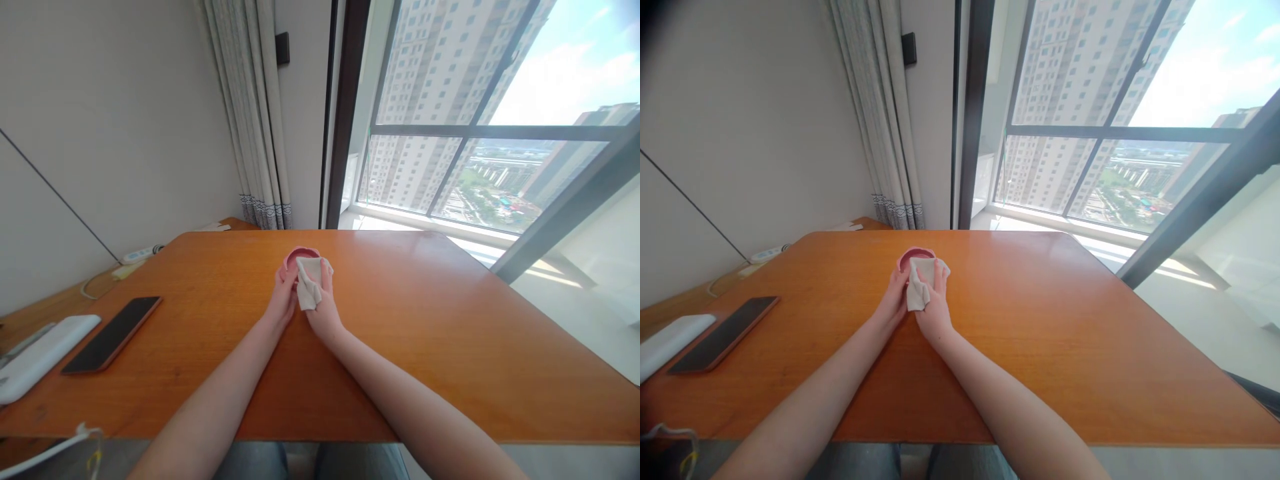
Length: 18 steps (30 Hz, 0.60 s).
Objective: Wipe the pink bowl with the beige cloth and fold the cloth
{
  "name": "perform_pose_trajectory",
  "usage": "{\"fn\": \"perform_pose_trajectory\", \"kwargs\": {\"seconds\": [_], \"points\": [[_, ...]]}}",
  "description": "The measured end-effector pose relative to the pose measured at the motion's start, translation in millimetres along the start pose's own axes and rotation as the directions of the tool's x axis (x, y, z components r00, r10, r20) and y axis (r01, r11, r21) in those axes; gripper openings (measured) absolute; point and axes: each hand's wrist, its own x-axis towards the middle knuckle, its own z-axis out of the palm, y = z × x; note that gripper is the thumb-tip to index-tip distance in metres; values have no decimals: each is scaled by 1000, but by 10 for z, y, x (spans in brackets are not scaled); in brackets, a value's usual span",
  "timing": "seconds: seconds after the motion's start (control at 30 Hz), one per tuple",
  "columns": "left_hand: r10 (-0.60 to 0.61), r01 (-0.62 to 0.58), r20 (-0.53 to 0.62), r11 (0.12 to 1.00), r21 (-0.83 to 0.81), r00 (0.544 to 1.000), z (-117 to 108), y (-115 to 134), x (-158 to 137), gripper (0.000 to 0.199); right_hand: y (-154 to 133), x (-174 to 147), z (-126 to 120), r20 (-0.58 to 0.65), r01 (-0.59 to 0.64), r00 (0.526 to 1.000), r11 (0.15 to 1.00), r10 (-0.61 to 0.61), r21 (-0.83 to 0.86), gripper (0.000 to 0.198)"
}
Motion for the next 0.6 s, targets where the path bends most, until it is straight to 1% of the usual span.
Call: {"fn": "perform_pose_trajectory", "kwargs": {"seconds": [0.07, 0.13, 0.17, 0.23, 0.3, 0.37, 0.43, 0.5, 0.57, 0.6], "points": [[-64, 68, 129, 997, -23, 990, 26, 3, -52, 52, 39, 53, -74, -95, 24, 995, 1000, -23, 13, 38], [-149, 162, 238, 986, -33, 960, 51, 28, -103, 51, 120, 141, -217, -148, 69, 987, 995, -59, 66, 34], [-187, 204, 272, 978, -34, 944, 59, 43, -121, 52, 168, 190, -299, -145, 85, 987, 991, -69, 101, 34], [-254, 271, 293, 962, -18, 922, 67, 59, -139, 50, 262, 275, -450, -85, 86, 994, 982, -73, 166, 36], [-301, 308, 266, 951, 15, 916, 68, 45, -130, 44, 334, 326, -541, -18, 58, 998, 976, -56, 209, 38], [-290, 291, 221, 956, 28, 931, 67, 7, -104, 41, 365, 327, -536, 13, 24, 1000, 975, -28, 221, 41], [-229, 230, 159, 973, 10, 960, 63, -32, -72, 43, 340, 277, -427, 8, -16, 1000, 978, 14, 207, 43], [-154, 155, 44, 988, -5, 987, 53, -57, -49, 46, 262, 194, -246, -29, -72, 996, 977, 79, 198, 45], [-75, 77, -77, 997, 18, 994, 39, -67, -39, 51, 162, 111, -61, -78, -132, 985, 964, 154, 232, 52], [-41, 44, -103, 998, 35, 994, 32, -69, -38, 52, 118, 80, 7, -100, -153, 978, 956, 183, 251, 55]]}}
